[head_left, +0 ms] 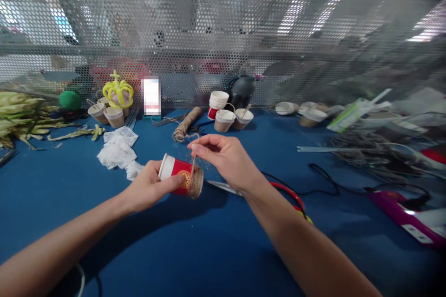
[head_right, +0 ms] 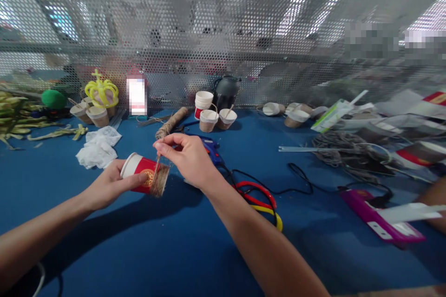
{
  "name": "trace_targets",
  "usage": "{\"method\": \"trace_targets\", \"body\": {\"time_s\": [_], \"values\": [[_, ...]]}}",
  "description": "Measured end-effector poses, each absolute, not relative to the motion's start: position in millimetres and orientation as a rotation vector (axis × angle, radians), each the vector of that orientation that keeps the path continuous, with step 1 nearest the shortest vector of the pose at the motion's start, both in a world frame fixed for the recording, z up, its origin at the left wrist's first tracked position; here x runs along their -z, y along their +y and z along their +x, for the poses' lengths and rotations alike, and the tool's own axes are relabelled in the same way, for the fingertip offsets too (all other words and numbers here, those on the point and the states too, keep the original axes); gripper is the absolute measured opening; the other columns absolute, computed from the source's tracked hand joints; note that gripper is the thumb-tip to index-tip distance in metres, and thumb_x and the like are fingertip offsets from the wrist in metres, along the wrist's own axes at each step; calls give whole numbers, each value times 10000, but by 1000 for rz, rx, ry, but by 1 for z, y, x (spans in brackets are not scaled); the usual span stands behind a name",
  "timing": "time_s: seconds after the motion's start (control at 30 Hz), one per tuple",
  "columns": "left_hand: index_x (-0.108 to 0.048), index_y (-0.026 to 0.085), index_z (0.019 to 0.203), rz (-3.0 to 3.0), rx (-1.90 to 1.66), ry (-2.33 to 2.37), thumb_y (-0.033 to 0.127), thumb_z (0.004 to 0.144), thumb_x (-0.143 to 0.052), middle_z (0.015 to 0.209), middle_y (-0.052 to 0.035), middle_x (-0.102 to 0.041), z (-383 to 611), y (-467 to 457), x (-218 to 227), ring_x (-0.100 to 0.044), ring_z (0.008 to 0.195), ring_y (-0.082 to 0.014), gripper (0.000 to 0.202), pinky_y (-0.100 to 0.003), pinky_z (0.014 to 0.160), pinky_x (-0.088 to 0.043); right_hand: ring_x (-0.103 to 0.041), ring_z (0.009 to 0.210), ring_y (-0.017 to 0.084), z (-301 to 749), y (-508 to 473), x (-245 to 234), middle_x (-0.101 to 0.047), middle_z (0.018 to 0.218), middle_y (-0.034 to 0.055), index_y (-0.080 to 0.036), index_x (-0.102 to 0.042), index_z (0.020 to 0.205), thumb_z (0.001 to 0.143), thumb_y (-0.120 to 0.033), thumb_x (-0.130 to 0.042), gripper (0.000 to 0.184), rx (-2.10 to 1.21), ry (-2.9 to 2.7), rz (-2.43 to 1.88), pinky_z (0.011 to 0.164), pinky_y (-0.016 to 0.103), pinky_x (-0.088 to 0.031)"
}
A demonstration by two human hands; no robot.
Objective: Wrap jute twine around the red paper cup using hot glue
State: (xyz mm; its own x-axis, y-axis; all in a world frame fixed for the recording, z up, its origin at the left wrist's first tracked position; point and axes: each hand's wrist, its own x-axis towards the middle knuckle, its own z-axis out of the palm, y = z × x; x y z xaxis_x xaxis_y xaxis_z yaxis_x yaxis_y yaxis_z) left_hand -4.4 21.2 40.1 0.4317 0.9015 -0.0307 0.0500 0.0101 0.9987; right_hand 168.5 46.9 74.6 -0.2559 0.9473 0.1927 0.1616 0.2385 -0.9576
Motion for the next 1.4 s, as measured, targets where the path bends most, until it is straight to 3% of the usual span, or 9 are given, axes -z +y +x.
{"method": "trace_targets", "body": {"time_s": [0.67,0.87,1.1,1.4], "values": [[-508,146,581,1555,-918,955,330,702,-580,477,36,-400,-4,11,-43,-273,423,-55,232,-198,379,-222,-561,667,116,166,46,-71,-643,721,10,-164,-645,702,689,-265,-628,104,-1207,-1636,-1105,685,275,-437],[-552,152,637,1673,-945,943,305,725,-554,486,30,-433,-4,11,-44,-290,414,-61,177,-205,371,-235,-552,635,112,166,46,-70,-636,698,5,-160,-652,721,688,-277,-626,125,-1263,-1637,-1108,651,271,-428],[-461,172,535,1926,-972,925,253,734,-542,454,41,-395,-5,12,-42,-293,396,-60,229,-211,383,-250,-560,660,118,168,46,-71,-640,701,12,-156,-651,716,681,-264,-630,115,-1344,-1672,-1110,645,264,-422],[-549,173,517,2079,-1060,895,202,689,-584,474,5,-482,-5,14,-45,-397,461,-104,177,-249,493,-352,-568,734,146,173,53,-66,-630,782,49,-151,-606,811,749,-363,-564,225,-1099,-1752,-1170,676,297,-452]]}}
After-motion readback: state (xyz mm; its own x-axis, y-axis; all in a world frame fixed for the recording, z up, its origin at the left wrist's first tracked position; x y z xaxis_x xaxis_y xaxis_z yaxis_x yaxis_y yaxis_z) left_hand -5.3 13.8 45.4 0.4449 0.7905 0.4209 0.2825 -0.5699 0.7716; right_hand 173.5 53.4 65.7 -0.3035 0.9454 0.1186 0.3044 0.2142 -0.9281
